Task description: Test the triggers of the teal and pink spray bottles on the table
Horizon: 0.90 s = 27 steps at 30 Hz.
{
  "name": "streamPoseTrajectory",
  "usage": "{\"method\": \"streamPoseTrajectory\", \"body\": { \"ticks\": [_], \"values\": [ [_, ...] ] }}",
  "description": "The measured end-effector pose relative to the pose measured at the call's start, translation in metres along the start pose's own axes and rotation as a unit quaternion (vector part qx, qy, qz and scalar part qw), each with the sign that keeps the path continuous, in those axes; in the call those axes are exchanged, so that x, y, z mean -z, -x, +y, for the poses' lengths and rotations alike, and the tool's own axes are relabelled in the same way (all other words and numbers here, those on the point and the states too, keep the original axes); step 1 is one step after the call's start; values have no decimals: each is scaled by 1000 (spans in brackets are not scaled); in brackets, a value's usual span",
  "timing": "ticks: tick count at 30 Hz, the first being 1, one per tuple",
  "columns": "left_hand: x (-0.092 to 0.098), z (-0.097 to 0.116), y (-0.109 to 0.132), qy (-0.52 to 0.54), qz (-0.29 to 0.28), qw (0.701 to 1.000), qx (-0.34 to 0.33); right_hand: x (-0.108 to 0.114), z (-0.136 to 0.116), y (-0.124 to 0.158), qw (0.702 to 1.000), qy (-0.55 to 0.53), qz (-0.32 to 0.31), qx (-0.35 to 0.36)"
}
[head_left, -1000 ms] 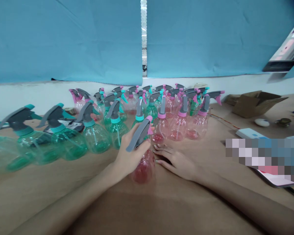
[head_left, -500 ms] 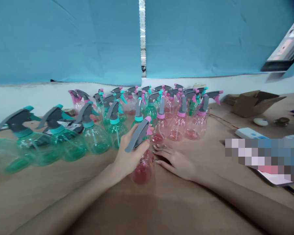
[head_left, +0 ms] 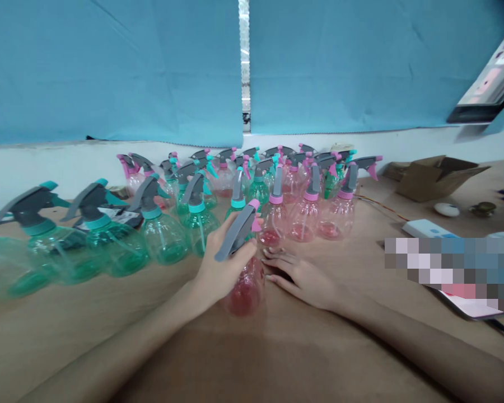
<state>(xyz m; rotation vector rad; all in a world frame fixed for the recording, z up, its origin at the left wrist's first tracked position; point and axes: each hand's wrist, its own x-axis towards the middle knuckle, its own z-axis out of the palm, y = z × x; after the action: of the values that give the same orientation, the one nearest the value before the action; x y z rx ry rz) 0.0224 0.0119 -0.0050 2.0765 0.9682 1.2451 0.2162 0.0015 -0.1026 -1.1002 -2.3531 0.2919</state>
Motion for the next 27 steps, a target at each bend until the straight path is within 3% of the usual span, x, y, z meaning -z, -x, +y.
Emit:
{"method": "streamPoseTrajectory", "body": {
  "ticks": [11,21,27],
  "values": [
    [2,5,-2,-8,-18,1000,20,1,-1,1,1000,15,-10,-6],
    [4,4,-5,-13,-23,1000,-12,-1,1,0,1000,19,-7,-5],
    [1,3,-1,-13,-11,1000,17,2,-2,0,1000,17,-13,-2]
  ]
}}
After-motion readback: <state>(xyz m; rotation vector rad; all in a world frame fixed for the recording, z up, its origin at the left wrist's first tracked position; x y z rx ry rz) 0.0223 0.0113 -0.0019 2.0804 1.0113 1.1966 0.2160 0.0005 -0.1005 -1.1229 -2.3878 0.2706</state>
